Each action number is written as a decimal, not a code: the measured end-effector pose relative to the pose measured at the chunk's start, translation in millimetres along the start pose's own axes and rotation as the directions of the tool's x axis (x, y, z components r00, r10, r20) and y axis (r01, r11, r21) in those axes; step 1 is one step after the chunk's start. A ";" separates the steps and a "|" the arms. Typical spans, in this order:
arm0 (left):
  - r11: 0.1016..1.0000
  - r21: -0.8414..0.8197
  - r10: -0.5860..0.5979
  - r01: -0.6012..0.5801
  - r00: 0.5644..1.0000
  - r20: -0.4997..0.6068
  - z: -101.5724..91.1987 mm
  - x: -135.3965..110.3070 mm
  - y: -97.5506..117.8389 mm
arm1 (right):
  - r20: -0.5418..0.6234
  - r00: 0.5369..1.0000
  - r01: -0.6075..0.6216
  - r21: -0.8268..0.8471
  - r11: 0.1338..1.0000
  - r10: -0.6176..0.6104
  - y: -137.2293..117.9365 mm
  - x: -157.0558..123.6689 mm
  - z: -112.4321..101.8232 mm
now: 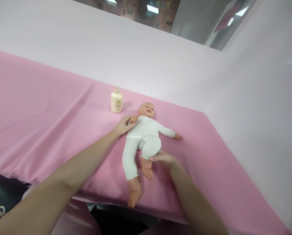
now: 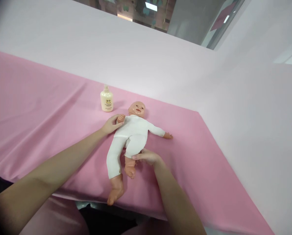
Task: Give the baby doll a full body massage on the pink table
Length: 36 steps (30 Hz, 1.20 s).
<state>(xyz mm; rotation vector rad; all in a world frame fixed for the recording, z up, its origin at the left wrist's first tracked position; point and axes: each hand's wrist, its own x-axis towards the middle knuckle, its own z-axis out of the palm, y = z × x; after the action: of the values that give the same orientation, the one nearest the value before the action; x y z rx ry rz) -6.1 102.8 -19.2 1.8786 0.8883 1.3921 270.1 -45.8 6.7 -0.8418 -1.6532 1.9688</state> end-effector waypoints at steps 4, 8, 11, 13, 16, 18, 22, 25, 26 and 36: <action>1.000 0.017 0.014 -0.014 1.000 0.011 -0.2 0.3 0.9 | -0.032 0.999 -0.039 0.013 0.999 0.039 -2.7 -0.5 2.2; 0.999 0.039 0.022 -0.023 1.000 0.004 -0.4 0.4 0.7 | -0.050 0.998 -0.036 0.015 0.999 0.037 -4.0 -1.1 3.4; 0.999 0.046 0.029 -0.029 1.000 0.003 -1.1 0.8 -0.6 | -0.032 0.998 -0.050 0.015 0.999 0.051 -5.2 -1.3 3.8; 0.998 0.052 0.020 -0.021 1.000 0.004 -1.8 1.0 -1.3 | -0.025 0.998 -0.054 0.007 0.999 0.054 -7.0 -1.0 4.4; 0.998 0.070 -0.002 0.003 1.000 -0.004 -2.3 1.1 -1.2 | -0.013 0.999 -0.050 -0.018 0.999 0.050 -10.3 0.0 5.7; 0.997 0.080 -0.015 0.016 1.000 -0.011 -2.1 0.9 -0.9 | -0.007 0.999 -0.042 -0.033 0.999 0.042 -11.9 0.7 6.3; 0.997 0.077 -0.029 0.031 0.999 -0.024 -1.1 0.2 -1.6 | 0.010 0.997 -0.070 -0.056 0.996 0.070 -13.4 1.2 6.6; 0.997 0.073 -0.030 0.032 0.999 -0.028 -0.8 -0.1 -3.6 | 0.012 0.997 -0.079 -0.050 0.996 0.079 -14.1 1.1 6.5; 0.997 0.073 -0.028 0.030 0.999 -0.027 -0.8 -0.1 -4.2 | 0.006 0.997 -0.072 -0.043 0.996 0.073 -14.2 1.0 6.4; 0.997 0.072 0.001 -0.001 1.000 -0.011 -2.1 0.6 0.5 | 0.001 1.000 -0.027 -0.015 1.000 0.027 -3.9 -0.1 1.9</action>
<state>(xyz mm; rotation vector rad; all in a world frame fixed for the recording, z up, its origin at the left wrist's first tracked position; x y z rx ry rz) -7.9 103.1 -17.9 1.9270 0.9547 1.3887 268.6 -46.5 10.7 -0.8726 -1.6674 1.9775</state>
